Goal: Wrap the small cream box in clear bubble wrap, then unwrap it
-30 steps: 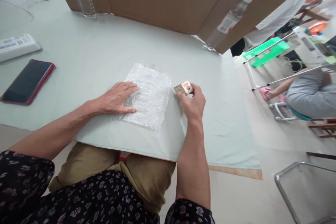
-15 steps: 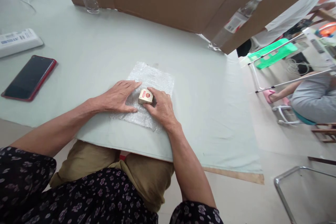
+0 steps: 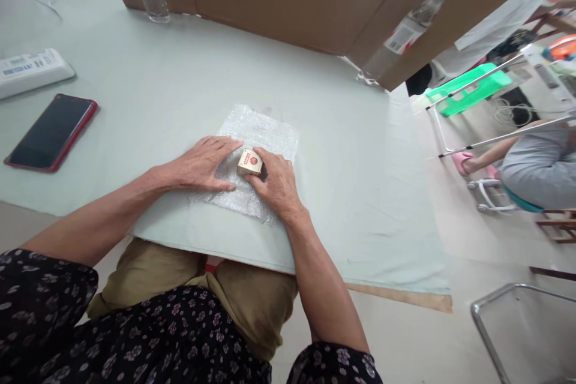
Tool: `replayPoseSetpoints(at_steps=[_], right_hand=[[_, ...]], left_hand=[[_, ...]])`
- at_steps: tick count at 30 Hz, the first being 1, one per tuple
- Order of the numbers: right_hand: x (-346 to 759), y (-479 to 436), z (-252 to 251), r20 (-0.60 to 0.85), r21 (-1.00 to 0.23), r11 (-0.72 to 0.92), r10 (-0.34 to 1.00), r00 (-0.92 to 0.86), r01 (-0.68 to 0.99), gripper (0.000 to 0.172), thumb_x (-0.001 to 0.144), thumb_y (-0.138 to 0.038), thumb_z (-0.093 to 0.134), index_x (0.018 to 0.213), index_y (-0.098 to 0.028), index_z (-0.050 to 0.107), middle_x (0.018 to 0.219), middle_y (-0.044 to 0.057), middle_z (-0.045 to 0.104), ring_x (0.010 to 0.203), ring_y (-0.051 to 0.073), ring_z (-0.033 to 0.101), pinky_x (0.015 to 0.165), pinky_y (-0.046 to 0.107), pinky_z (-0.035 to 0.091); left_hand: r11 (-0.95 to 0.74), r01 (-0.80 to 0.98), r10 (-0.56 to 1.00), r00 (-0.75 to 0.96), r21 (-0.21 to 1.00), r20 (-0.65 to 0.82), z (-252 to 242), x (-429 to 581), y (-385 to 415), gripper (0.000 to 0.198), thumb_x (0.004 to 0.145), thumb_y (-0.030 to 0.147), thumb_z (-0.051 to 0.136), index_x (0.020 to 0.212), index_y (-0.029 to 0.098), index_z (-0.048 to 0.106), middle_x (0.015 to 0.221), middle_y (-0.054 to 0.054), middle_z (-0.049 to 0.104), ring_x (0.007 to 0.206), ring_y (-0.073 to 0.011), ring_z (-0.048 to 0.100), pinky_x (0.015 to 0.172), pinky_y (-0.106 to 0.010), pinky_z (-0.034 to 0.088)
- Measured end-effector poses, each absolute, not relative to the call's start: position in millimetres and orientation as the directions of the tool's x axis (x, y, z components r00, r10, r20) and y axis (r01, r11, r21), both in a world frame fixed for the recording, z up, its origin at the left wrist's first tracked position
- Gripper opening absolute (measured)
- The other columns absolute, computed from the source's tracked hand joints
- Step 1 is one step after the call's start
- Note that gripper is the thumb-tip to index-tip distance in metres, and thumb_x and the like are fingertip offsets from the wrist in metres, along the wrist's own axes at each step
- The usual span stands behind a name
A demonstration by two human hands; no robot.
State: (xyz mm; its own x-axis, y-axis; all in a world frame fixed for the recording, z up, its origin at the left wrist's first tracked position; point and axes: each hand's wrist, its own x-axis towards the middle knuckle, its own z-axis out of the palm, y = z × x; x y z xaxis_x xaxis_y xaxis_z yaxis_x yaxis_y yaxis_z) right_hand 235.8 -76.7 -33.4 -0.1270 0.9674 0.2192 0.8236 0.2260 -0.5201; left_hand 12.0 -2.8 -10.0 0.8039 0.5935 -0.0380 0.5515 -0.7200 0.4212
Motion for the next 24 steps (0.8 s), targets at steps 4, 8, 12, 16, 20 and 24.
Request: replayPoseSetpoints(at_steps=[4, 8, 12, 16, 20, 24], right_hand=[[245.2, -87.0, -13.8, 0.238, -0.538, 0.307, 0.949, -0.208, 0.785, 0.064, 0.087, -0.038, 0.071, 0.146, -0.027, 0.050, 0.146, 0.012, 0.060, 0.128, 0.033, 0.060, 0.105, 0.053, 0.048], [244.7, -119.8, 10.2, 0.311, -0.441, 0.394, 0.910, -0.274, 0.807, 0.042, 0.091, -0.039, 0.069, 0.130, -0.028, 0.061, 0.135, 0.010, 0.067, 0.126, 0.031, 0.062, 0.104, 0.050, 0.047], [224.6, -151.2, 7.7, 0.202, -0.205, 0.467, 0.880, -0.430, 0.860, 0.034, 0.089, -0.031, 0.070, 0.122, -0.022, 0.065, 0.133, 0.014, 0.069, 0.114, 0.033, 0.064, 0.096, 0.051, 0.047], [209.3, -157.9, -9.5, 0.283, -0.027, 0.452, 0.859, -0.427, 0.892, 0.022, 0.093, -0.011, 0.056, 0.108, -0.022, 0.069, 0.116, 0.011, 0.076, 0.097, 0.027, 0.067, 0.095, 0.047, 0.045], [211.3, -146.7, -7.4, 0.450, -0.116, 0.387, 0.842, -0.299, 0.915, 0.019, 0.095, -0.012, 0.054, 0.102, -0.023, 0.069, 0.109, 0.007, 0.078, 0.091, 0.024, 0.069, 0.090, 0.044, 0.045], [221.6, -126.0, 4.5, 0.476, -0.327, 0.285, 0.873, -0.103, 0.901, 0.011, 0.095, -0.021, 0.057, 0.092, -0.024, 0.068, 0.108, 0.007, 0.078, 0.098, 0.025, 0.071, 0.088, 0.042, 0.046]], left_hand=[[-0.705, 0.537, 0.600, 0.800, 0.463, -0.014, -14.1, 11.1, -0.8, 0.091, 0.082, 0.060, 0.065, 0.156, 0.017, 0.035, 0.163, -0.018, 0.038, 0.152, -0.0396, 0.032, 0.124, -0.055, 0.025], [-0.668, 0.531, 0.645, 0.763, 0.522, 0.050, -17.9, 11.0, 3.2, 0.083, 0.083, 0.051, 0.063, 0.155, 0.015, 0.039, 0.164, -0.019, 0.038, 0.151, -0.0391, 0.034, 0.124, -0.056, 0.028], [-0.657, 0.510, 0.686, 0.710, 0.555, 0.160, -16.1, 12.2, 3.5, 0.064, 0.083, 0.034, 0.059, 0.144, 0.017, 0.052, 0.154, -0.016, 0.051, 0.145, -0.0348, 0.045, 0.122, -0.054, 0.035], [-0.627, 0.463, 0.703, 0.683, 0.627, 0.199, -9.2, 12.7, -0.2, 0.050, 0.084, 0.035, 0.061, 0.131, 0.019, 0.064, 0.149, -0.014, 0.055, 0.140, -0.0338, 0.050, 0.119, -0.054, 0.040], [-0.574, 0.318, 0.676, 0.704, 0.755, 0.218, 0.2, 10.6, -3.7, 0.045, 0.088, 0.051, 0.063, 0.120, 0.020, 0.070, 0.144, -0.015, 0.059, 0.138, -0.0327, 0.053, 0.118, -0.052, 0.041], [-0.504, 0.235, 0.646, 0.741, 0.831, 0.183, 5.0, 9.4, -4.7, 0.053, 0.082, 0.063, 0.068, 0.114, 0.021, 0.073, 0.143, -0.014, 0.061, 0.141, -0.0337, 0.051, 0.118, -0.051, 0.040]])
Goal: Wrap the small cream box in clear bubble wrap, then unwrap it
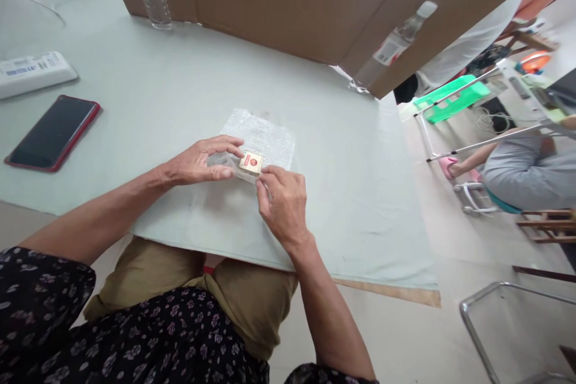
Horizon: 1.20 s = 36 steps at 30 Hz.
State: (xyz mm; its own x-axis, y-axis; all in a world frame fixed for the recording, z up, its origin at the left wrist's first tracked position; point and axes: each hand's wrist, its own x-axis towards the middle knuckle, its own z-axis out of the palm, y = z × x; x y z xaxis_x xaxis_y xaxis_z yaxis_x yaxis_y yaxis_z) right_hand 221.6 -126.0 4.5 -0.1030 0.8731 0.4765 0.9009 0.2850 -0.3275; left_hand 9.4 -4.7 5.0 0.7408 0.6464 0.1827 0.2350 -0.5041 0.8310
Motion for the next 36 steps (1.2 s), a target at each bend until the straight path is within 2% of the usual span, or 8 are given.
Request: replayPoseSetpoints(at_steps=[3, 7, 11, 17, 26, 33, 36], right_hand=[[229.8, -107.6, 6.9, 0.410, -0.518, 0.220, 0.912, 0.014, 0.826, 0.009, 0.093, -0.027, 0.059, 0.086, -0.025, 0.065, 0.112, 0.007, 0.076, 0.104, 0.026, 0.071, 0.087, 0.041, 0.050], [236.2, -87.2, 0.1, 0.280, -0.757, 0.157, 0.955, 0.098, 0.635, 0.012, 0.088, -0.033, 0.064, 0.080, -0.024, 0.063, 0.110, 0.006, 0.076, 0.106, 0.025, 0.070, 0.089, 0.040, 0.053], [234.4, -77.8, -11.1, 0.167, -0.876, 0.078, 0.975, 0.148, 0.476, 0.017, 0.085, -0.038, 0.066, 0.079, -0.023, 0.063, 0.105, 0.005, 0.078, 0.096, 0.023, 0.071, 0.087, 0.039, 0.054], [226.6, -80.7, -18.6, 0.192, -0.894, 0.092, 0.963, 0.190, 0.438, 0.018, 0.086, -0.039, 0.067, 0.080, -0.023, 0.062, 0.097, 0.003, 0.077, 0.089, 0.020, 0.068, 0.085, 0.035, 0.052], [222.1, -87.3, -16.7, 0.229, -0.885, 0.116, 0.952, 0.202, 0.452, 0.014, 0.089, -0.037, 0.066, 0.083, -0.025, 0.064, 0.095, 0.002, 0.077, 0.092, 0.020, 0.070, 0.090, 0.037, 0.054], [225.4, -83.7, -18.5, 0.212, -0.863, 0.080, 0.954, 0.214, 0.500, 0.009, 0.087, -0.033, 0.064, 0.084, -0.024, 0.064, 0.086, 0.001, 0.074, 0.084, 0.020, 0.068, 0.081, 0.035, 0.054], [230.7, -81.7, -19.3, 0.275, -0.814, 0.091, 0.931, 0.241, 0.574, 0.007, 0.088, -0.031, 0.061, 0.089, -0.025, 0.064, 0.089, 0.002, 0.074, 0.087, 0.022, 0.069, 0.085, 0.039, 0.053]], left_hand=[[-0.481, 0.258, 0.682, 0.710, 0.838, 0.174, 1.1, 13.4, -5.1, 0.050, 0.072, 0.057, 0.078, 0.107, 0.021, 0.073, 0.142, -0.014, 0.063, 0.139, -0.0343, 0.053, 0.114, -0.050, 0.043], [-0.378, 0.257, 0.796, 0.580, 0.890, 0.170, -8.1, 24.6, -7.2, 0.021, 0.079, 0.039, 0.070, 0.083, 0.019, 0.070, 0.126, -0.012, 0.073, 0.121, -0.0282, 0.066, 0.102, -0.042, 0.051], [-0.298, 0.212, 0.841, 0.519, 0.931, 0.151, -11.9, 34.2, -8.6, 0.020, 0.078, 0.036, 0.069, 0.072, 0.018, 0.063, 0.113, -0.010, 0.077, 0.105, -0.0242, 0.071, 0.094, -0.036, 0.052], [-0.207, 0.177, 0.867, 0.489, 0.962, 0.097, -10.1, 38.3, -7.9, 0.022, 0.075, 0.035, 0.070, 0.069, 0.017, 0.060, 0.100, -0.009, 0.078, 0.087, -0.0187, 0.070, 0.073, -0.028, 0.051], [-0.174, 0.140, 0.874, 0.478, 0.975, 0.087, -8.6, 35.9, -12.0, 0.022, 0.072, 0.032, 0.071, 0.065, 0.017, 0.056, 0.090, -0.008, 0.076, 0.077, -0.0150, 0.066, 0.066, -0.025, 0.049], [-0.143, 0.132, 0.881, 0.469, 0.981, 0.065, -11.6, 39.2, -9.5, 0.020, 0.070, 0.032, 0.072, 0.066, 0.017, 0.060, 0.084, -0.005, 0.075, 0.069, -0.0126, 0.061, 0.062, -0.025, 0.046], [-0.121, 0.129, 0.881, 0.471, 0.984, 0.047, -12.5, 39.2, -8.3, 0.021, 0.069, 0.033, 0.073, 0.065, 0.017, 0.060, 0.081, -0.005, 0.073, 0.068, -0.0124, 0.060, 0.060, -0.025, 0.045]])
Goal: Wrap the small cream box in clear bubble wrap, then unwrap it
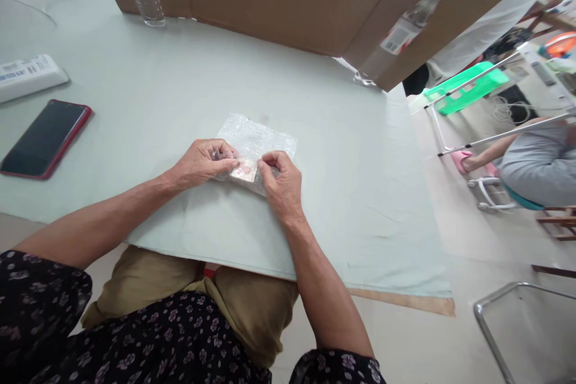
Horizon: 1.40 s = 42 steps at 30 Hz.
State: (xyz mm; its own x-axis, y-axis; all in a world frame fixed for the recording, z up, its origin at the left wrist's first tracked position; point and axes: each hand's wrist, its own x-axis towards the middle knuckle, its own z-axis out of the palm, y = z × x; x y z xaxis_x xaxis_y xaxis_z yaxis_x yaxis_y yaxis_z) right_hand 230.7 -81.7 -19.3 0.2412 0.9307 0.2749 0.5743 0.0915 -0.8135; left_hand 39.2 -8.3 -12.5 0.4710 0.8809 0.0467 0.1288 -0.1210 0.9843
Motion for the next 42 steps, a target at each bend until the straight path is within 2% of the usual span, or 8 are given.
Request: replayPoseSetpoints(at_steps=[6, 12, 17, 20, 24, 30, 36, 42], right_hand=[[229.0, -99.6, -11.8, 0.576, -0.457, 0.166, 0.804, 0.149, 0.874, 0.013, 0.094, -0.029, 0.055, 0.096, -0.029, 0.068, 0.104, 0.007, 0.075, 0.106, 0.031, 0.066, 0.103, 0.054, 0.038], [212.4, -108.7, -14.8, 0.524, -0.267, 0.332, 0.838, -0.153, 0.905, 0.019, 0.097, -0.030, 0.057, 0.111, -0.027, 0.069, 0.114, 0.007, 0.076, 0.108, 0.030, 0.064, 0.099, 0.049, 0.035], [211.5, -101.6, -22.5, 0.516, -0.152, 0.333, 0.830, -0.212, 0.931, 0.022, 0.100, -0.032, 0.055, 0.115, -0.021, 0.068, 0.115, 0.008, 0.075, 0.106, 0.026, 0.063, 0.097, 0.043, 0.035], [211.1, -102.0, -22.3, 0.534, -0.097, 0.325, 0.814, -0.227, 0.941, 0.023, 0.101, -0.033, 0.055, 0.114, -0.020, 0.068, 0.112, 0.008, 0.075, 0.105, 0.025, 0.061, 0.097, 0.041, 0.034], [208.1, -103.5, -20.9, 0.496, -0.024, 0.326, 0.825, -0.272, 0.945, 0.036, 0.102, -0.041, 0.054, 0.129, -0.020, 0.063, 0.115, 0.010, 0.071, 0.106, 0.026, 0.057, 0.097, 0.042, 0.032], [201.9, -103.3, -21.9, 0.401, 0.068, 0.262, 0.876, -0.267, 0.963, 0.040, 0.103, -0.042, 0.049, 0.137, -0.023, 0.059, 0.121, 0.012, 0.065, 0.110, 0.028, 0.051, 0.098, 0.044, 0.031], [199.1, -104.9, -22.4, 0.412, 0.084, 0.268, 0.868, -0.278, 0.960, 0.040, 0.103, -0.036, 0.048, 0.142, -0.027, 0.054, 0.124, 0.012, 0.063, 0.111, 0.028, 0.050, 0.100, 0.045, 0.029], [192.9, -103.8, -19.2, 0.363, 0.096, 0.235, 0.896, -0.254, 0.967, 0.038, 0.103, -0.034, 0.048, 0.138, -0.025, 0.056, 0.125, 0.014, 0.062, 0.112, 0.030, 0.050, 0.100, 0.048, 0.029]], left_hand=[[-0.097, 0.150, 0.888, 0.460, 0.984, 0.017, -14.7, 38.1, -8.8, 0.020, 0.070, 0.032, 0.073, 0.066, 0.017, 0.061, 0.078, -0.004, 0.071, 0.064, -0.0115, 0.057, 0.056, -0.024, 0.042], [-0.124, 0.172, 0.883, 0.468, 0.977, 0.029, -15.9, 39.9, -9.0, 0.020, 0.071, 0.034, 0.070, 0.067, 0.018, 0.059, 0.077, -0.003, 0.068, 0.066, -0.0120, 0.056, 0.058, -0.025, 0.042], [-0.183, 0.311, 0.854, 0.520, 0.932, -0.006, -1.1, 29.6, -3.6, 0.020, 0.071, 0.035, 0.066, 0.080, 0.017, 0.064, 0.072, 0.001, 0.061, 0.064, -0.0118, 0.051, 0.059, -0.025, 0.040], [-0.201, 0.386, 0.854, 0.519, 0.900, -0.031, 4.8, 20.0, 1.7, 0.029, 0.070, 0.028, 0.063, 0.097, 0.017, 0.064, 0.068, 0.004, 0.055, 0.060, -0.0110, 0.046, 0.056, -0.024, 0.037], [-0.206, 0.466, 0.884, 0.466, 0.861, -0.040, -0.1, 16.1, 5.6, 0.032, 0.072, 0.025, 0.060, 0.103, 0.017, 0.063, 0.063, 0.007, 0.048, 0.056, -0.0109, 0.042, 0.056, -0.026, 0.035], [-0.244, 0.646, 0.919, 0.392, 0.723, -0.039, -0.2, 17.8, 3.8, 0.031, 0.076, 0.030, 0.061, 0.103, 0.017, 0.065, 0.072, 0.003, 0.059, 0.064, -0.0140, 0.051, 0.063, -0.028, 0.040], [-0.172, 0.825, 0.945, 0.293, 0.538, -0.148, 12.8, 1.8, 3.8, 0.051, 0.078, 0.049, 0.068, 0.116, 0.016, 0.067, 0.096, -0.007, 0.072, 0.087, -0.0234, 0.066, 0.078, -0.033, 0.048], [0.131, 0.743, 0.892, 0.200, 0.657, -0.405, 22.9, -3.5, 4.1, 0.043, 0.074, 0.046, 0.077, 0.102, 0.015, 0.070, 0.067, -0.004, 0.069, 0.063, -0.0214, 0.068, 0.059, -0.031, 0.051]])
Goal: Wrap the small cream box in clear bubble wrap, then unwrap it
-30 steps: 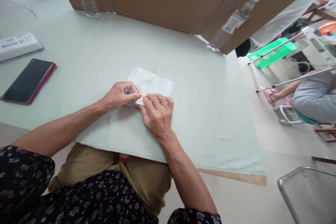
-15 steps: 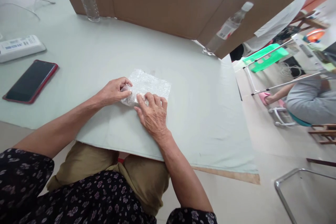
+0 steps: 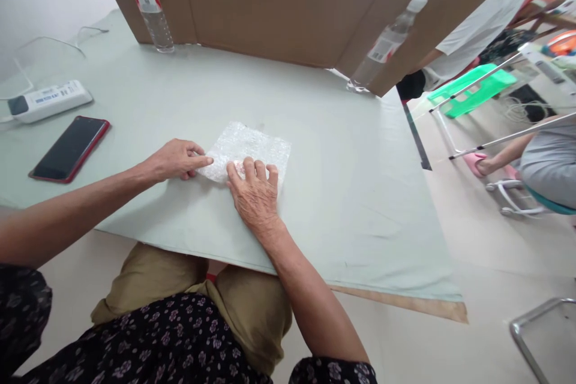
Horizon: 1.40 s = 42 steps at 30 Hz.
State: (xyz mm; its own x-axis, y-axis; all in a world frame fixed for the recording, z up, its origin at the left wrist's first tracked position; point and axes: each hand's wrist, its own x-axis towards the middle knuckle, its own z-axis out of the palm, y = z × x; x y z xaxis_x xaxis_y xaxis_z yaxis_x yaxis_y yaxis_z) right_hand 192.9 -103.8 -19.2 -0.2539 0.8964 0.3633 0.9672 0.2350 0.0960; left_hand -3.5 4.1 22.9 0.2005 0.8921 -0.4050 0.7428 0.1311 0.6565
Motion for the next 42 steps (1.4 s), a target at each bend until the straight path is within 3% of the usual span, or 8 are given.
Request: replayPoseSetpoints(at_steps=[7, 14, 19, 30, 33, 35, 38, 42], right_hand=[[190.1, -102.6, -18.9, 0.360, 0.126, 0.229, 0.896, -0.260, 0.965, 0.038, 0.101, -0.033, 0.051, 0.137, -0.024, 0.056, 0.128, 0.016, 0.062, 0.112, 0.031, 0.050, 0.099, 0.049, 0.029], [190.7, -106.2, -15.6, 0.337, 0.094, 0.251, 0.902, -0.268, 0.963, 0.053, 0.098, -0.036, 0.057, 0.148, -0.021, 0.046, 0.136, 0.017, 0.059, 0.117, 0.032, 0.049, 0.102, 0.049, 0.029], [190.4, -106.7, -11.1, 0.337, 0.060, 0.241, 0.908, -0.247, 0.969, 0.046, 0.095, -0.033, 0.060, 0.136, -0.013, 0.053, 0.132, 0.018, 0.063, 0.114, 0.032, 0.051, 0.106, 0.049, 0.027], [196.6, -110.2, -10.9, 0.385, -0.053, 0.274, 0.893, -0.234, 0.960, 0.032, 0.091, -0.025, 0.058, 0.123, -0.019, 0.059, 0.129, 0.013, 0.068, 0.113, 0.030, 0.057, 0.108, 0.049, 0.027], [199.6, -110.0, -12.5, 0.422, -0.126, 0.275, 0.884, -0.199, 0.953, 0.024, 0.088, -0.020, 0.057, 0.112, -0.019, 0.061, 0.126, 0.010, 0.071, 0.111, 0.027, 0.060, 0.108, 0.046, 0.029], [202.7, -109.0, -13.1, 0.447, -0.177, 0.280, 0.877, -0.176, 0.944, 0.021, 0.086, -0.017, 0.056, 0.106, -0.020, 0.062, 0.123, 0.009, 0.073, 0.110, 0.025, 0.063, 0.108, 0.044, 0.030], [211.3, -108.3, -9.9, 0.476, -0.301, 0.301, 0.870, -0.131, 0.905, 0.018, 0.086, -0.017, 0.056, 0.102, -0.021, 0.064, 0.117, 0.006, 0.076, 0.111, 0.024, 0.065, 0.107, 0.043, 0.034], [234.1, -116.7, -0.4, 0.493, -0.499, 0.214, 0.867, 0.072, 0.840, 0.015, 0.090, -0.028, 0.057, 0.100, -0.023, 0.067, 0.121, 0.008, 0.074, 0.121, 0.027, 0.063, 0.106, 0.047, 0.041]], left_hand=[[0.387, 0.401, 0.856, 0.177, 0.830, -0.485, 27.9, 22.6, -2.6, 0.012, 0.077, 0.017, 0.073, 0.072, 0.016, 0.062, 0.065, 0.000, 0.064, 0.056, -0.0119, 0.060, 0.050, -0.025, 0.048], [0.377, 0.247, 0.876, 0.219, 0.892, -0.431, 31.5, 43.9, -11.1, 0.019, 0.073, 0.005, 0.061, 0.061, 0.017, 0.052, 0.052, 0.005, 0.051, 0.047, -0.0081, 0.049, 0.044, -0.021, 0.042], [0.359, 0.232, 0.871, 0.266, 0.904, -0.414, 31.7, 49.8, -7.6, 0.018, 0.071, 0.007, 0.063, 0.061, 0.017, 0.052, 0.054, 0.004, 0.053, 0.048, -0.0085, 0.050, 0.045, -0.022, 0.043], [0.320, 0.272, 0.791, 0.450, 0.907, -0.414, 33.6, 45.2, -5.4, 0.014, 0.071, 0.009, 0.062, 0.083, 0.014, 0.068, 0.069, -0.003, 0.066, 0.060, -0.0142, 0.061, 0.064, -0.034, 0.056], [0.171, 0.321, 0.815, 0.485, 0.932, -0.316, 28.0, 44.4, -10.5, 0.018, 0.073, 0.014, 0.063, 0.089, 0.014, 0.070, 0.066, -0.001, 0.063, 0.060, -0.0130, 0.058, 0.062, -0.031, 0.053], [-0.064, 0.398, 0.838, 0.520, 0.915, -0.167, 19.8, 46.3, -14.6, 0.014, 0.076, 0.018, 0.063, 0.086, 0.015, 0.071, 0.064, 0.001, 0.059, 0.060, -0.0126, 0.055, 0.063, -0.029, 0.051], [-0.495, 0.464, 0.811, 0.551, 0.735, 0.198, 1.0, 50.4, -19.0, 0.017, 0.080, 0.021, 0.059, 0.086, 0.016, 0.074, 0.077, -0.003, 0.063, 0.071, -0.0143, 0.057, 0.071, -0.030, 0.051], [-0.705, 0.466, 0.707, 0.520, 0.534, 0.480, -22.7, 52.2, -21.2, 0.022, 0.087, 0.022, 0.055, 0.094, 0.017, 0.075, 0.094, -0.008, 0.064, 0.084, -0.0180, 0.059, 0.076, -0.032, 0.053]])
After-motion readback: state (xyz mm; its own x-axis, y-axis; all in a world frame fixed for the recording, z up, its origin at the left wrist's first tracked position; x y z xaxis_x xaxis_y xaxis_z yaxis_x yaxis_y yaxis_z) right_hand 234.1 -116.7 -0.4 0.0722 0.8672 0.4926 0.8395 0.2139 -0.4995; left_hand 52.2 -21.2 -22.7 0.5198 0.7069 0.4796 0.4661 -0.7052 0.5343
